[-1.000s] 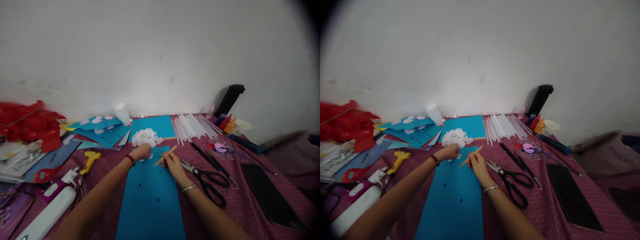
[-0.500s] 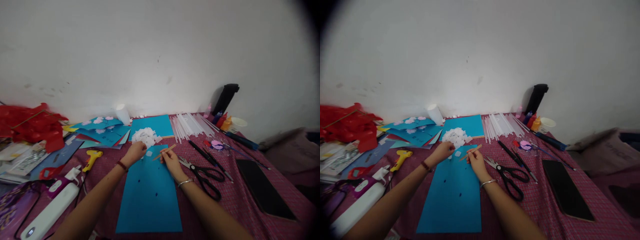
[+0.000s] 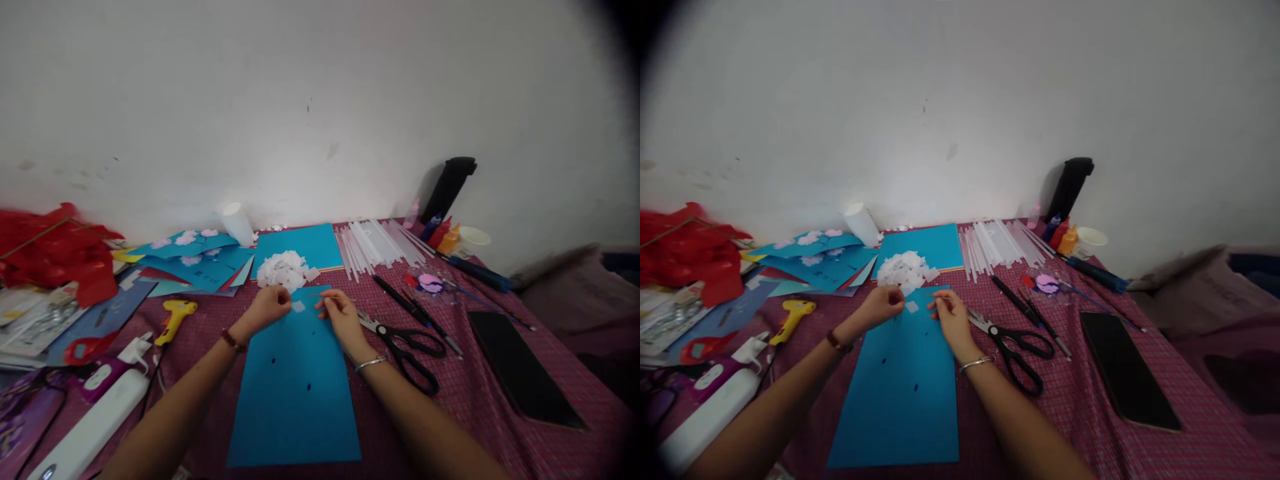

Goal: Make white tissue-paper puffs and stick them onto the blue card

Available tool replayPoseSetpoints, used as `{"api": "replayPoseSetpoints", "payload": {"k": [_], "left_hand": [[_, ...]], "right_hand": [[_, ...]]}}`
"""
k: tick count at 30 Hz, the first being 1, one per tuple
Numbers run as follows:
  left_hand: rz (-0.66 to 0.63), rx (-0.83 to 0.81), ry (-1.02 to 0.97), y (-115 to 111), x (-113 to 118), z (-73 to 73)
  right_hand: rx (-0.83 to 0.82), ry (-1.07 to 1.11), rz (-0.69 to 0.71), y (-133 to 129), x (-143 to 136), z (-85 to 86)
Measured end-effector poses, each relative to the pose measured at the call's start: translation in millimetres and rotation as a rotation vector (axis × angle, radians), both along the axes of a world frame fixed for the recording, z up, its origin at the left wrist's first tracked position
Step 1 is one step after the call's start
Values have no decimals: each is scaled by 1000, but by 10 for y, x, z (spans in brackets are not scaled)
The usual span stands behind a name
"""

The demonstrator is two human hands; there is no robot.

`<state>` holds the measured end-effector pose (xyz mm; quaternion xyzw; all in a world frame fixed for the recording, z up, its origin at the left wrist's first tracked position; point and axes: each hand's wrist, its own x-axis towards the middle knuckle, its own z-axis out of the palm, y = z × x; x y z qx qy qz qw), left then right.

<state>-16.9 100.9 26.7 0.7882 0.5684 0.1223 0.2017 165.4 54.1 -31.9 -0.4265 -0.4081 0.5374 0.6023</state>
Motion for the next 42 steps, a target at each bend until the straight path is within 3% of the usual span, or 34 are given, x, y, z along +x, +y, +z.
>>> {"api": "replayPoseSetpoints", "payload": {"k": [7,11,17,20,23,25,27,31,36,39,42], "left_hand": [[130,-148,-329,-475,-35,-27],[184,-176,-426,-574,-53,-100],[217,-184,-454,-653,-78,-144],[157,58,-364,-774,-95,-153],[-124,432,-129,-902,-126,-182],[-250,556,-23,-947,-129,-197],[-267,595,20,-945,-107,-190],[-291,537,13,-786,-75,-78],[-159,513,-130,-228,-281,79],[-103,401,-157,134,-393,39],[-149,247,-153,343,-372,-76]], "right_hand": [[115,-93,245,-219,-118,214],[65,-189,242,-249,-174,228],[-4,-154,230,-225,-224,145],[-38,-98,230,-225,-230,142],[-102,31,244,-234,-217,176],[-131,92,260,-242,-203,198],[-120,90,270,-250,-192,204],[-78,64,281,-255,-182,174],[-74,0,215,-188,-133,118],[-98,-49,133,-116,-88,75],[-103,-80,102,-70,-54,32]]}}
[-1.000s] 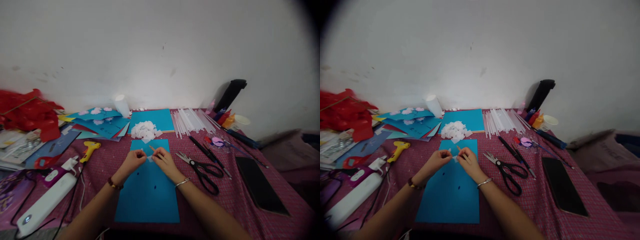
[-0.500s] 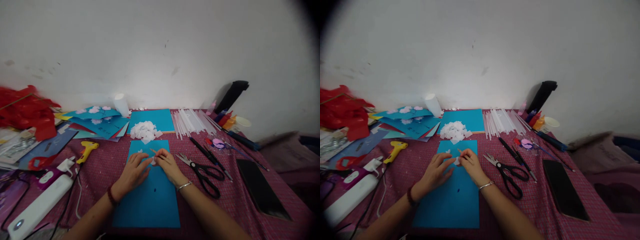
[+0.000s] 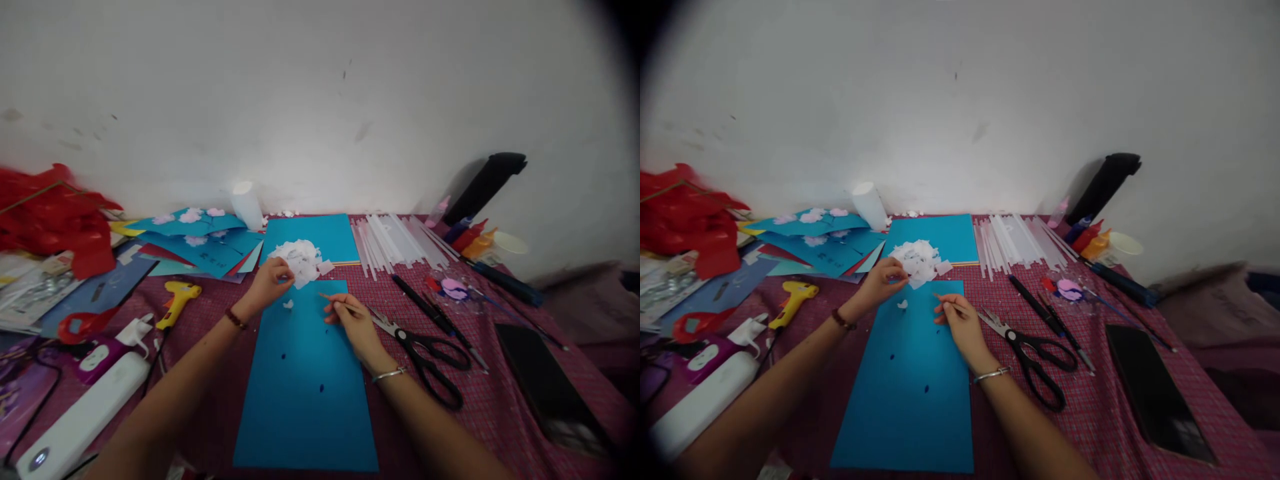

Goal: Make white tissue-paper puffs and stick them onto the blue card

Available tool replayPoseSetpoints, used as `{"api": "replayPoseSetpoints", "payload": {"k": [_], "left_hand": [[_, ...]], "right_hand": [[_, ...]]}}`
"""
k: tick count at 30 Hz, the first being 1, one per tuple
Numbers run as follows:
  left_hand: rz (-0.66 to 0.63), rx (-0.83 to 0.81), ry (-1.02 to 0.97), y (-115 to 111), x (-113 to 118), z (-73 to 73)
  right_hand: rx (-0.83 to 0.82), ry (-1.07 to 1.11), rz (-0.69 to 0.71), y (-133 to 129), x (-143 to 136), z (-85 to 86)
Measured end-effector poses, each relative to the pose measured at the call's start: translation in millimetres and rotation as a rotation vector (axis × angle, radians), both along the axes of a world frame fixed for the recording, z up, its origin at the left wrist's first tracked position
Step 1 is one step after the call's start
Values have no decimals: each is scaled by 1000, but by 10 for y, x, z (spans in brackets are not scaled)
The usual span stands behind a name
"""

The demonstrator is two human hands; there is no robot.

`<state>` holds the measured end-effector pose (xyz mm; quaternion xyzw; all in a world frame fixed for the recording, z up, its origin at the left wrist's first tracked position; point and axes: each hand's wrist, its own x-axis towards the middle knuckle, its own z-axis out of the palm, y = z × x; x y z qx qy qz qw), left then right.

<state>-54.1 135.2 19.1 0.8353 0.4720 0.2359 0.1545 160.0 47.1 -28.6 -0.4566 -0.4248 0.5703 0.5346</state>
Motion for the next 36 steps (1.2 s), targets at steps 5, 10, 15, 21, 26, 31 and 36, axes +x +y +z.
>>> {"api": "replayPoseSetpoints", "payload": {"k": [5,10,15,21,26,31,36], "left_hand": [[-293,-248,77,43,68,-102],[-377,-356,97,-9,13,-77],[-385,-394,100,-28,12,-61],[-401,-395,119,-3,16,-88],[-387,-388,143,9,-3,-115],[-384,-383,152,12,-16,-108],[-382,-371,150,21,-38,-122]], "right_hand": [[3,-25,1,13,25,-6],[-38,-1,9,69,7,49],[-18,-92,-31,190,-98,81],[-35,-136,-69,305,-224,19],[-14,-154,-40,332,-245,-41],[-14,-174,27,342,-266,-53],[-6,-201,46,349,-278,-58]]}}
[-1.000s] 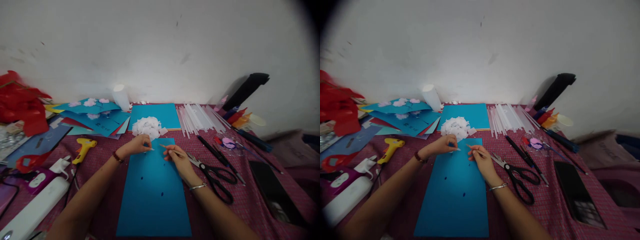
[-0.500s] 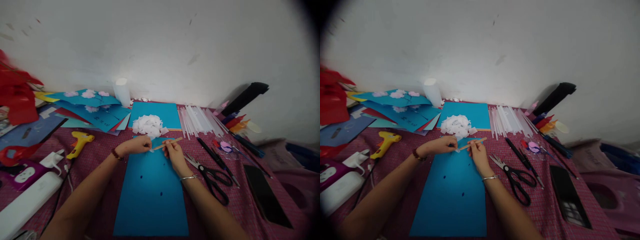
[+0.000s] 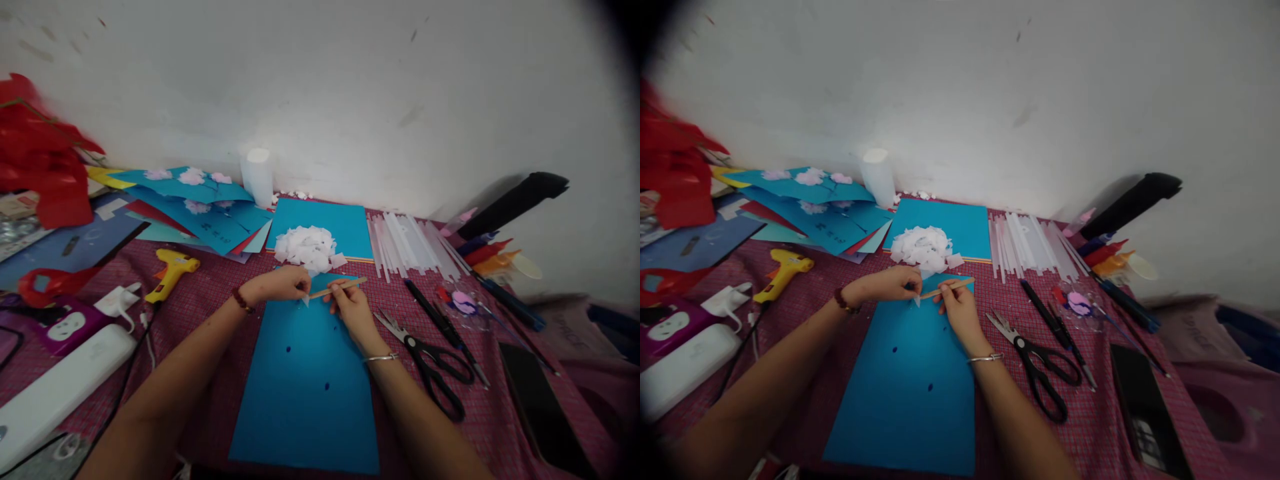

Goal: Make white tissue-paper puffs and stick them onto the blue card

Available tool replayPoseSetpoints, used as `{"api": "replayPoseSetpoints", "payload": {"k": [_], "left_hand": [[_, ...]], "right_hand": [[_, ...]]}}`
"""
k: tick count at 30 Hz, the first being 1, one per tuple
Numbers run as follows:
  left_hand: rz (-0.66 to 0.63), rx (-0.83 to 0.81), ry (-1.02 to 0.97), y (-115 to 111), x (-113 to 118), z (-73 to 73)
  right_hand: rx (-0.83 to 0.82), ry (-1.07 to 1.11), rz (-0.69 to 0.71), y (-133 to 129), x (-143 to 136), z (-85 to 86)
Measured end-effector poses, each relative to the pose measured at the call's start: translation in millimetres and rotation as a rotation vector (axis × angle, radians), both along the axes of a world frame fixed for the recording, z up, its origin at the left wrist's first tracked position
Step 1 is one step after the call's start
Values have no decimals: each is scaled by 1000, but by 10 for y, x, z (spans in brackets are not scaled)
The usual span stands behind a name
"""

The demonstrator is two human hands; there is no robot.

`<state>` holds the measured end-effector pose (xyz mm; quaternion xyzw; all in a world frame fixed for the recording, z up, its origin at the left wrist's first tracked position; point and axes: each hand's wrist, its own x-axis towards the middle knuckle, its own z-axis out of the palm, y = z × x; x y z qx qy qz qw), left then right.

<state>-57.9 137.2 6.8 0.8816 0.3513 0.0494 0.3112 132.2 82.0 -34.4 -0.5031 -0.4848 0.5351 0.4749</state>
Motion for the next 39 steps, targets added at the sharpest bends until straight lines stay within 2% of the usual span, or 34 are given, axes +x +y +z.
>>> {"api": "replayPoseSetpoints", "payload": {"k": [7,12,17,30,34,39], "left_hand": [[-25,20,-2,19,-6,-13],[-54,31,-6,47,-62,-35],[-61,64,7,65,-88,-76],[-3,37,31,53,-64,-30],[49,28,22,54,-87,-27],[96,17,20,43,-99,41]], "right_hand": [[40,-37,19,-10,5,-20],[22,17,-36,-28,5,-3],[36,-14,-9,-31,-16,28],[66,-68,23,-25,-25,0],[80,-97,32,-23,-43,25],[48,-77,51,-3,-38,20]]}}
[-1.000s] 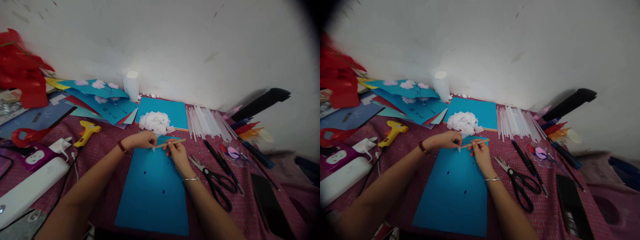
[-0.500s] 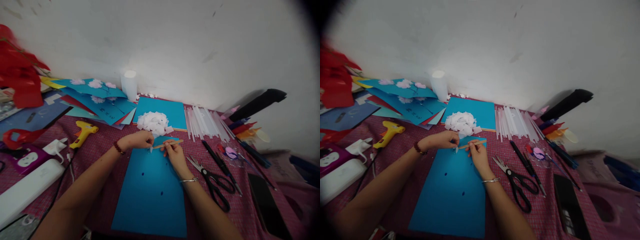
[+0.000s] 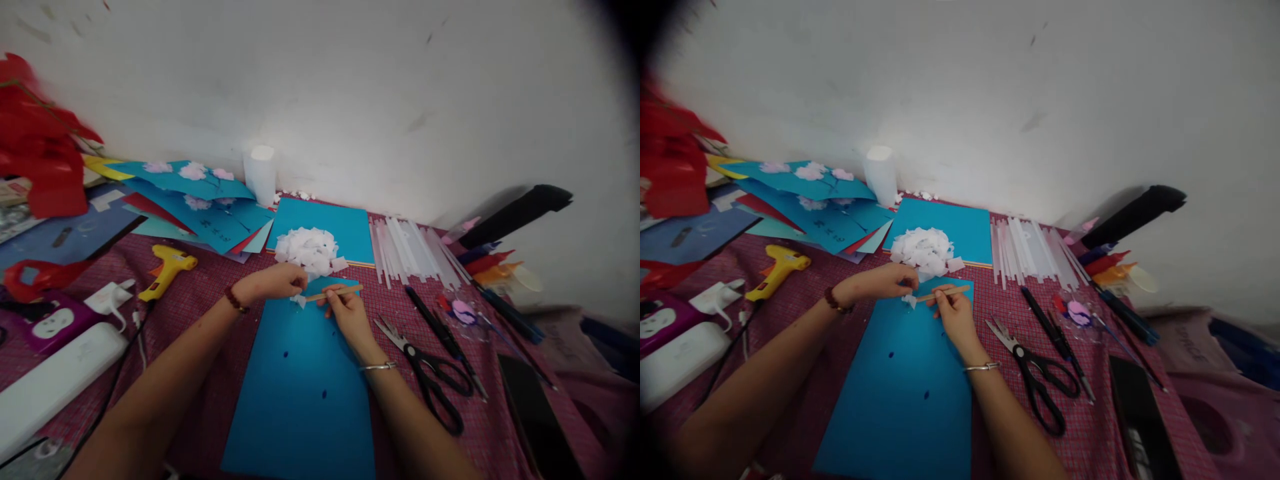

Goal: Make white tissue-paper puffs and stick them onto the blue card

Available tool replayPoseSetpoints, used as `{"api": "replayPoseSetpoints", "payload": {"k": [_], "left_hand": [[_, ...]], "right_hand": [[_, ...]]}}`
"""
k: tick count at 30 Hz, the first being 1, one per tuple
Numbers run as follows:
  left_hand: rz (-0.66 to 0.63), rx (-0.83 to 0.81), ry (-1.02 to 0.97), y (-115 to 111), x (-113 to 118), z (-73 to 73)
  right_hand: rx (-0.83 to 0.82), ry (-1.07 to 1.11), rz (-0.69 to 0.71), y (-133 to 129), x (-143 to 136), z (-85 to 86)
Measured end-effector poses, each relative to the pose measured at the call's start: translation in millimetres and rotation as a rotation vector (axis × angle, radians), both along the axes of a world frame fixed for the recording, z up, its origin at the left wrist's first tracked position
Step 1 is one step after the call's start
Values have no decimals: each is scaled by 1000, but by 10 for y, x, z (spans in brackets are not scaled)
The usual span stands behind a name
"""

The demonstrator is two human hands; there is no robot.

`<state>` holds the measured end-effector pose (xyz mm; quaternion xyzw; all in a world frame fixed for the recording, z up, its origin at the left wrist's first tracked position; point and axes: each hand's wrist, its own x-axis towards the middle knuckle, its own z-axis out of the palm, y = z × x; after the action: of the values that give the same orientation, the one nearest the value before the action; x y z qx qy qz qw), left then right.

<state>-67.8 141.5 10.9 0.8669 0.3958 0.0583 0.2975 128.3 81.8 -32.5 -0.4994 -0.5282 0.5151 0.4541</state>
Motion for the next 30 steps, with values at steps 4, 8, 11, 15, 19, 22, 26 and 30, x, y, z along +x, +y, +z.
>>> {"api": "replayPoseSetpoints", "payload": {"k": [4,8,11,15,19,22,26,30], "left_hand": [[17,12,-8,21,-17,42],[21,37,1,30,-73,90],[74,72,8,23,-132,181],[152,103,-49,79,-98,329],[184,259,-13,180,144,414],[155,477,79,224,340,394],[-66,588,197,266,501,289],[-106,493,125,369,580,226]], "right_hand": [[-50,99,-88,12,25,-48],[-67,221,-201,-25,76,-57],[-59,274,-244,-70,141,-39],[-64,288,-246,-95,206,-28],[-66,256,-174,-78,208,-27],[-64,270,-149,-59,199,-30],[-47,282,-137,-48,197,-30],[-26,276,-143,-51,198,-36]]}}
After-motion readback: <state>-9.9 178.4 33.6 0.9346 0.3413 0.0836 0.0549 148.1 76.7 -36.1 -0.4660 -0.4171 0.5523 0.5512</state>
